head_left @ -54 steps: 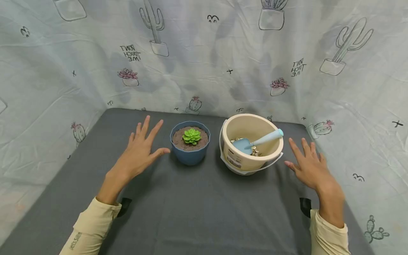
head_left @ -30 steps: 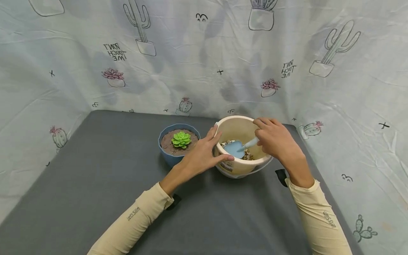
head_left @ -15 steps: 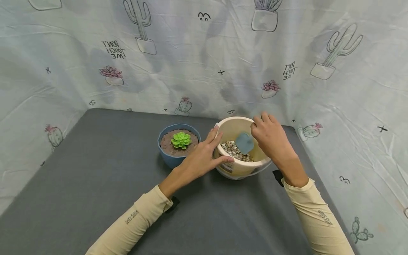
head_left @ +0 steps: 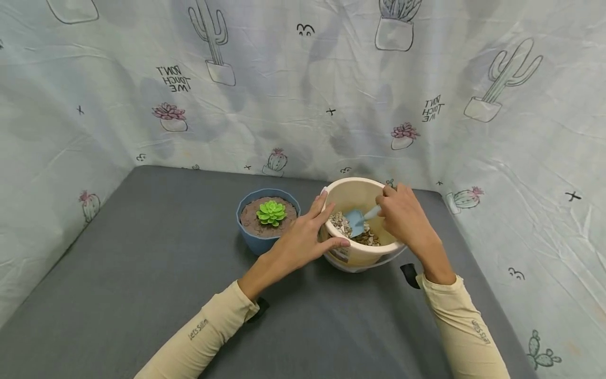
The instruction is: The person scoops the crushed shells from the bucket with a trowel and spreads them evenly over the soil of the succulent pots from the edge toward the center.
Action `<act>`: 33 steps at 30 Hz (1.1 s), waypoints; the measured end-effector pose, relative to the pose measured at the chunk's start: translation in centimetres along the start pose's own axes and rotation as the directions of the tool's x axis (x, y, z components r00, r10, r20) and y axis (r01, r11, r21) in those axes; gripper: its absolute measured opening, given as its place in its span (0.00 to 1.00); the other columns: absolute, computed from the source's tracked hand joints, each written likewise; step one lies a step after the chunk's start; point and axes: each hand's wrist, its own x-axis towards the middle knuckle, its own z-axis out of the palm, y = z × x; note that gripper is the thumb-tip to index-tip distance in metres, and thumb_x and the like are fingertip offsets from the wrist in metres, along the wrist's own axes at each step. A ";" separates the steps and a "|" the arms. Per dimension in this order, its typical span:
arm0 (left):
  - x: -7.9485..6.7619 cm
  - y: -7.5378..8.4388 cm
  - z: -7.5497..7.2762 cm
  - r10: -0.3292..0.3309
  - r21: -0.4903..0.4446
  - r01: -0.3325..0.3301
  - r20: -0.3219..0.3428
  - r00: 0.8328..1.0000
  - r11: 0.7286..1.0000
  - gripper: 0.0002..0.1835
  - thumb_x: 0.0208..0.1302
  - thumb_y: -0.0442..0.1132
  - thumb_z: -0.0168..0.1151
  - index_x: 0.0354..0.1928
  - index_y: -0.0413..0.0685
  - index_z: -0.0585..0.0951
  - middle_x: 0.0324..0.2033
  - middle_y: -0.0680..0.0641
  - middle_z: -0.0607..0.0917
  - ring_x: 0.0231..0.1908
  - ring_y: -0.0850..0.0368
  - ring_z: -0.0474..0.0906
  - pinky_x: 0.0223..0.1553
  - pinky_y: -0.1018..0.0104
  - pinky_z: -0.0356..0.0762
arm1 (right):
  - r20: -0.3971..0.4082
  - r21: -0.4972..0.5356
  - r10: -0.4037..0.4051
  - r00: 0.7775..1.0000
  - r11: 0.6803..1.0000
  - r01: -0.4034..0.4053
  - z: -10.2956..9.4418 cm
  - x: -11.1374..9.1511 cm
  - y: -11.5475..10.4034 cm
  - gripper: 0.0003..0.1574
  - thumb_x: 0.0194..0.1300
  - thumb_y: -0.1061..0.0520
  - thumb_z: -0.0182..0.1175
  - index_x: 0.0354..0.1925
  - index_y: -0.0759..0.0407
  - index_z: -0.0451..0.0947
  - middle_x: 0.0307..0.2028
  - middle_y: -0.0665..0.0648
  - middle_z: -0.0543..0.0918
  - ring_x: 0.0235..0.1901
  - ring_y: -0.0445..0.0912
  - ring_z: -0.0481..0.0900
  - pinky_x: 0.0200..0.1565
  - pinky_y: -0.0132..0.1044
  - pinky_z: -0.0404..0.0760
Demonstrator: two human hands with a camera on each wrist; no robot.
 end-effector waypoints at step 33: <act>-0.7 0.0 -0.4 0.016 -0.014 -0.016 0.002 1.000 1.000 0.53 0.69 0.66 0.64 0.84 0.47 0.54 0.85 0.45 0.44 0.67 0.43 0.80 0.62 0.50 0.82 | -0.129 0.414 0.278 0.952 0.887 -0.203 -5.1 -4.9 2.7 0.10 0.59 0.74 0.70 0.42 0.72 0.87 0.33 0.67 0.81 0.32 0.56 0.69 0.37 0.43 0.62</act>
